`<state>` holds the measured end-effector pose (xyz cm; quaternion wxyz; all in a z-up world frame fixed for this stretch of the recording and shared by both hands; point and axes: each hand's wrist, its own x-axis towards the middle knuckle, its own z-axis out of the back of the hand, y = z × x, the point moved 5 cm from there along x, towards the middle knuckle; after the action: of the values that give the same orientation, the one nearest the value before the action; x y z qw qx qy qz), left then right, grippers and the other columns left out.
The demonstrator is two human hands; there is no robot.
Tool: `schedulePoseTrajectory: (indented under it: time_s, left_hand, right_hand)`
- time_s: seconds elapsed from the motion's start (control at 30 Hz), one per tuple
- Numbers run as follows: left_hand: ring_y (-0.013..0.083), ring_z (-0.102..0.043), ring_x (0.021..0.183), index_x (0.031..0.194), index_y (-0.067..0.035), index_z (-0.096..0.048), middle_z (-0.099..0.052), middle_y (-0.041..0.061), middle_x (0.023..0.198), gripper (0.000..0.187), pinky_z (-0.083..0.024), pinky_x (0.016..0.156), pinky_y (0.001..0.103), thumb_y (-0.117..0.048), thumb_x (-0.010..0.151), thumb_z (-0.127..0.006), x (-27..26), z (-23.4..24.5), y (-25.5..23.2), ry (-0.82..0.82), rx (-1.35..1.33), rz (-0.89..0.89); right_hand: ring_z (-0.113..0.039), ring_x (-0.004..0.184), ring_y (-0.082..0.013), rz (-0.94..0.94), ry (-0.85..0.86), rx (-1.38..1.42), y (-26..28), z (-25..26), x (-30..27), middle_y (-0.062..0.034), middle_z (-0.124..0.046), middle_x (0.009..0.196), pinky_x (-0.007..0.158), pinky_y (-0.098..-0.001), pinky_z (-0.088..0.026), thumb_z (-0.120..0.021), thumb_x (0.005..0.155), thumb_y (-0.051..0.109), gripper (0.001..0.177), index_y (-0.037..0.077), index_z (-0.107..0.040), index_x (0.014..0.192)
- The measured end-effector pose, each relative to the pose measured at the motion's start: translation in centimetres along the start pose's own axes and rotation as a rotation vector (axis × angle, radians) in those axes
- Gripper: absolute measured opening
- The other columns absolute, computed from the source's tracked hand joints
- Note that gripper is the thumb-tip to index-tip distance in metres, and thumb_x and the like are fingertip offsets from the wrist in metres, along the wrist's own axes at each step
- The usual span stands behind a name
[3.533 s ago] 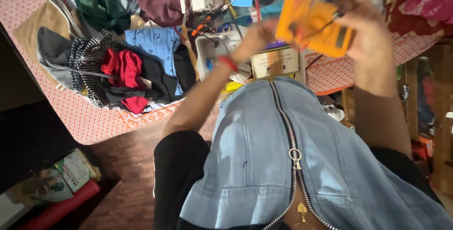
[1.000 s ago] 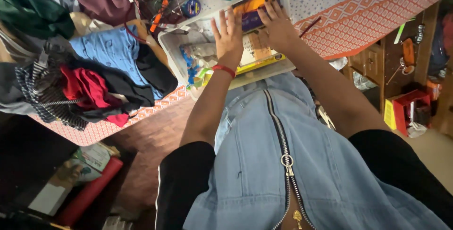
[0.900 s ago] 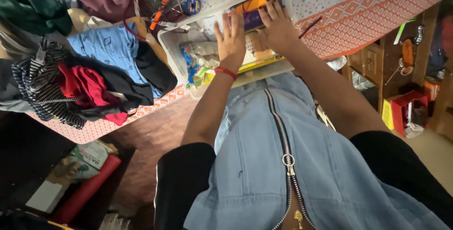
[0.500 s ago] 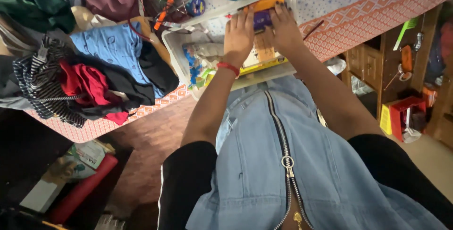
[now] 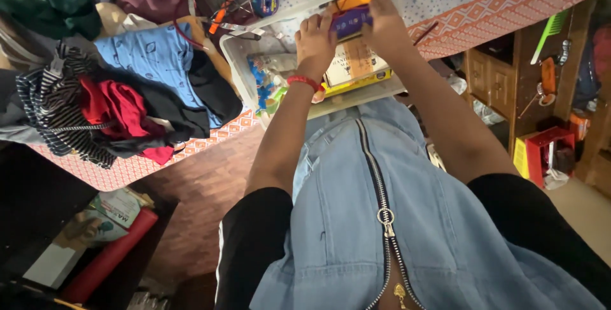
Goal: The person organizes various small items into a clear plastic storage box. They place a yellow cable, a measuring tape, a small box, a power bank, a remote control, and a white cable into the box, then close the lid.
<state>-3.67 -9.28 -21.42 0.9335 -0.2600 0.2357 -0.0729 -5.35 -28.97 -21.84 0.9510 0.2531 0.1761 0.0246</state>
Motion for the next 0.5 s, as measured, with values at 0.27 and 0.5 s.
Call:
schedulePoseTrajectory:
  time_s: [0.27, 0.5]
  left_hand:
    - [0.0401, -0.054, 0.128, 0.142, -0.009, -0.051, -0.054, 0.018, 0.141, 0.065, -0.045, 0.11, 0.05, -0.014, 0.084, -0.077, -2.4, -3.8, 3.8, -0.284, -0.345, -0.037]
    - [0.0419, -0.053, 0.135, 0.141, -0.011, -0.058, -0.051, 0.024, 0.149, 0.058, -0.046, 0.114, 0.043, -0.005, 0.085, -0.073, -0.2, -3.4, 3.5, -0.173, -0.606, 0.024]
  right_hand:
    - [-0.053, 0.13, -0.0515, 0.0, -0.131, 0.37, -0.4, 2.2, -0.7, -0.0374, -0.055, 0.14, 0.106, -0.0507, -0.045, -0.067, 0.082, -0.002, 0.088, -0.009, -0.024, 0.159]
    - [-0.062, 0.107, -0.0536, -0.03, -0.088, 0.2, -6.3, -3.2, 1.3, -0.0348, -0.064, 0.118, 0.092, -0.0544, -0.05, -0.065, 0.099, 0.007, 0.076, -0.007, -0.021, 0.16]
